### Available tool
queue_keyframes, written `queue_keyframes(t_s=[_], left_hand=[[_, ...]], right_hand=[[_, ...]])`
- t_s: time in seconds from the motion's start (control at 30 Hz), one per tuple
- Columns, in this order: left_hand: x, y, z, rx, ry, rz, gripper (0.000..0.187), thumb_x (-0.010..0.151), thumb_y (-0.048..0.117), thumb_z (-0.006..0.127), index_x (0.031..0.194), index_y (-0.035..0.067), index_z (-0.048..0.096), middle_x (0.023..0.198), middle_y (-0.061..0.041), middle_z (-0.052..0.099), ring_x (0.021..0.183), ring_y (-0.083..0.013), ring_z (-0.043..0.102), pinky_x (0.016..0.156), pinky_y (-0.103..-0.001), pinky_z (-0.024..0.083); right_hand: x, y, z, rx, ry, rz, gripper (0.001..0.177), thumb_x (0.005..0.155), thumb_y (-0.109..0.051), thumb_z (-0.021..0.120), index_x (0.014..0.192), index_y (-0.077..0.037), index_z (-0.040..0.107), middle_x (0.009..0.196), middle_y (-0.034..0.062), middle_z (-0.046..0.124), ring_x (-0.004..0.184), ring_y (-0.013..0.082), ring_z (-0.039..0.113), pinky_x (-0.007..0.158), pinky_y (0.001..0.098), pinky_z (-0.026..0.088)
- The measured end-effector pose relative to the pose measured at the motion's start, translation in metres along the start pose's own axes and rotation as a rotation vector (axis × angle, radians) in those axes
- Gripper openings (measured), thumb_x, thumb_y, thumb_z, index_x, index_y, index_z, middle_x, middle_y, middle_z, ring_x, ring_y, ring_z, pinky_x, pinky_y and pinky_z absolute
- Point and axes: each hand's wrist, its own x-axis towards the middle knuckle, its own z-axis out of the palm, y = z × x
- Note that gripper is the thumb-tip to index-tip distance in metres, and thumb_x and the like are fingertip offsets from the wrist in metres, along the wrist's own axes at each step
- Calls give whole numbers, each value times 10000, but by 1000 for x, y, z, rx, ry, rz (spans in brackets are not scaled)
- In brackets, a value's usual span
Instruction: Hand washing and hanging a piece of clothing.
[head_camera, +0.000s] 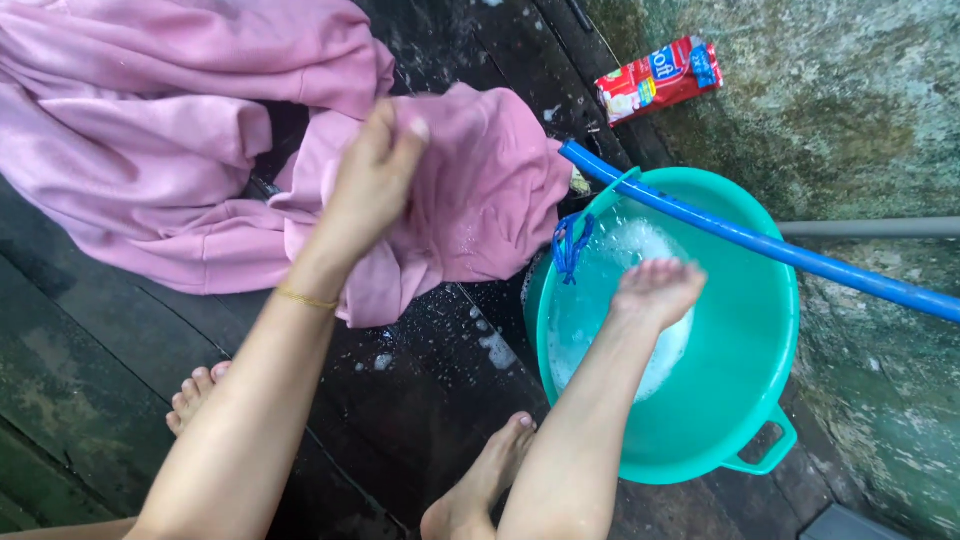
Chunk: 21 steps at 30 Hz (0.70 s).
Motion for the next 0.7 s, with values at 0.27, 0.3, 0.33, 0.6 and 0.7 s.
queue_keyframes(t_s=[0.27,0.3,0.33,0.6,0.7], left_hand=[[14,-1,-28,-438,-121,32,245,1119,282,638,1082,43,602,933,44,562,934,-61,475,852,-251,411],[14,-21,-20,-314,-85,-138,314,1087,357,618,1031,48,616,903,29,574,866,-67,486,775,-261,424],[16,-42,-13,-189,-49,-307,387,1056,431,597,980,53,630,872,14,586,798,-74,497,697,-270,438],[-22,-74,24,498,-80,-243,780,779,418,825,1219,-126,482,872,-327,687,818,-418,704,746,-478,555],[-18,-72,26,568,-106,-240,537,821,274,760,1208,-47,570,882,-317,708,862,-444,716,808,-505,550]], right_hand=[[151,111,-189,122,568,463,240,989,-358,430,840,-188,510,717,-22,432,718,168,446,682,399,383],[124,97,-160,219,216,493,295,999,-358,418,867,-128,547,747,18,495,725,194,486,676,373,424],[98,84,-131,310,-138,516,359,1009,-358,405,894,-68,582,777,59,557,733,221,524,671,348,465],[-139,-57,105,-302,-1099,441,263,1021,-228,577,1105,1,677,1097,149,734,1024,291,716,925,482,582],[-164,-71,132,-498,-1122,248,272,979,-222,598,1130,-10,679,1112,134,740,1035,250,728,927,409,589]])
